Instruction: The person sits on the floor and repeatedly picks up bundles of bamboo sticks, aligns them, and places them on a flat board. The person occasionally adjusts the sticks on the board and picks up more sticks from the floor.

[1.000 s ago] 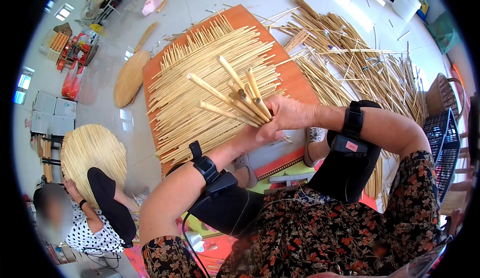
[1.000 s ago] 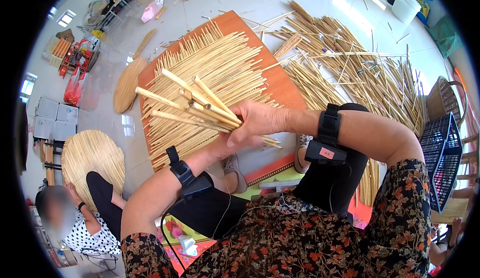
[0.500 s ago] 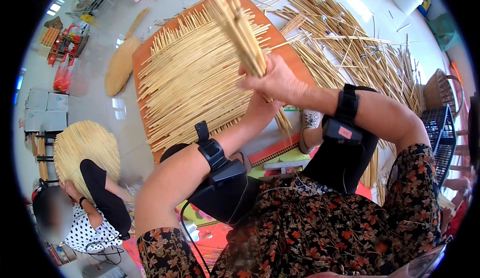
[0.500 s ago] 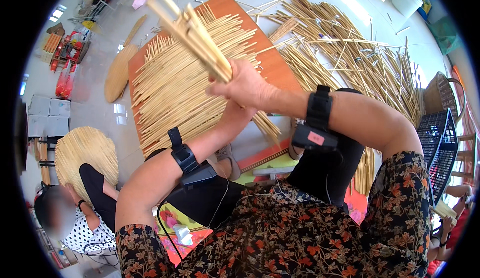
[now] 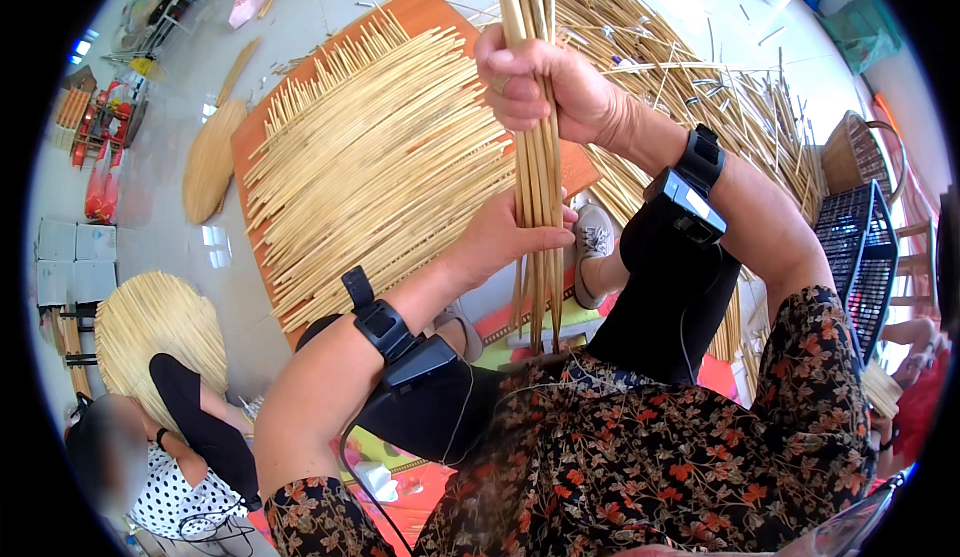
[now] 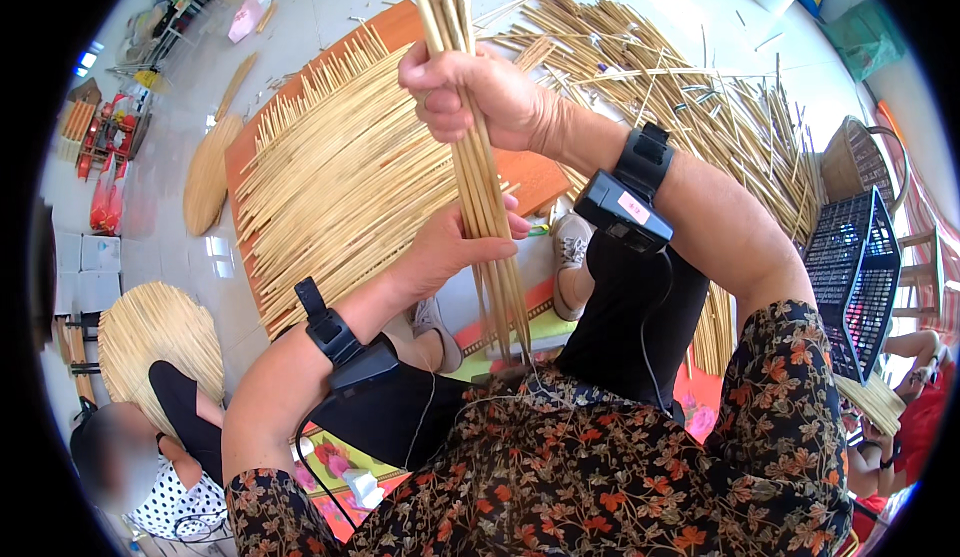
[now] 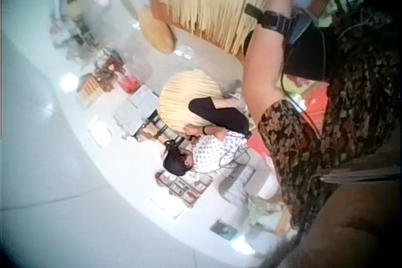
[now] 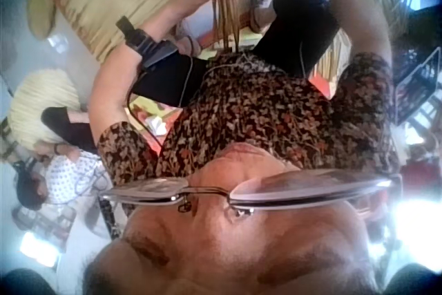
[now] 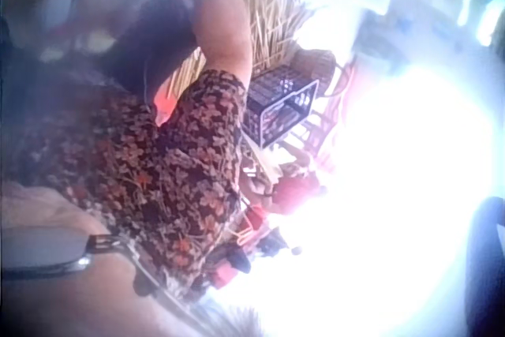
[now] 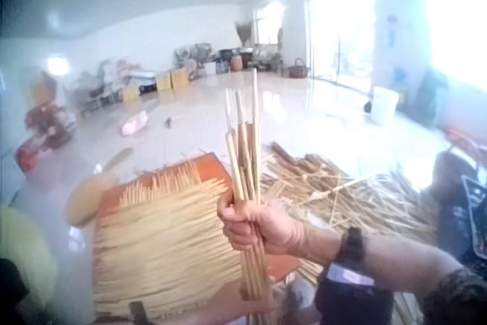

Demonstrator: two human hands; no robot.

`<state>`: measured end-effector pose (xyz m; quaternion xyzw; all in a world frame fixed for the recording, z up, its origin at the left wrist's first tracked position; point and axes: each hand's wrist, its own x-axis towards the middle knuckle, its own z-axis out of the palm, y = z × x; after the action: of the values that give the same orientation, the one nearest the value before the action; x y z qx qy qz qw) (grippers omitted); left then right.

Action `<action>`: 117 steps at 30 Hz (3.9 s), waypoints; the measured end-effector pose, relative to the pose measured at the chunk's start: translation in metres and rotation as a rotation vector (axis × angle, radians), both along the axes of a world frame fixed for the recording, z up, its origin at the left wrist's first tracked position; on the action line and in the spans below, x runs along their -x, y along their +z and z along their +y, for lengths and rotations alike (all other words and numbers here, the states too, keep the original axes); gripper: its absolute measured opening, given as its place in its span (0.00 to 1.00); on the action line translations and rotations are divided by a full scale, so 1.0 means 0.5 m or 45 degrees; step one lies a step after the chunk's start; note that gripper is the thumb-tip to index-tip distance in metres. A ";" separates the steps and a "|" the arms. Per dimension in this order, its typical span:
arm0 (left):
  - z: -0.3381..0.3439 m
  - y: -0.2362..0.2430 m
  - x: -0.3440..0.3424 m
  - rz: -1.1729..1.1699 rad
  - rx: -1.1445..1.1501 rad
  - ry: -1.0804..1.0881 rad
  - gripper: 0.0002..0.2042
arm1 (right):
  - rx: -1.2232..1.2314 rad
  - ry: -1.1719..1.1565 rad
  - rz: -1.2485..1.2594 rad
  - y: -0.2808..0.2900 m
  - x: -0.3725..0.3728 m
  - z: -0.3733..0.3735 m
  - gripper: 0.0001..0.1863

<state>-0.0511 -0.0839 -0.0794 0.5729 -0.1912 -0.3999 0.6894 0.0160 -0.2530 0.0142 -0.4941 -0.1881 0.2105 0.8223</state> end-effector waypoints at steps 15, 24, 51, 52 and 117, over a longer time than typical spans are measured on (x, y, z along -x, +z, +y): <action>0.015 -0.048 -0.010 -0.085 0.044 0.130 0.15 | 0.657 0.465 -0.304 -0.032 0.069 0.043 0.27; 0.024 -0.038 -0.012 -0.171 -0.073 0.271 0.12 | 0.793 0.282 -0.538 -0.022 0.050 0.017 0.51; 0.045 -0.059 -0.003 -0.149 -0.018 0.525 0.09 | 1.115 -0.349 -0.407 -0.003 0.066 0.081 0.09; 0.046 -0.063 -0.003 -0.175 -0.037 0.523 0.09 | 1.153 -0.353 -0.422 -0.003 0.066 0.083 0.09; 0.113 -0.068 0.014 -0.170 -0.061 0.140 0.05 | 0.818 -0.303 -0.309 0.074 0.051 -0.003 0.22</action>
<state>-0.0580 -0.0274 -0.1132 0.6242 -0.1953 -0.3267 0.6823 -0.0093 -0.2546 0.0512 -0.7672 -0.1497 0.1013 0.6154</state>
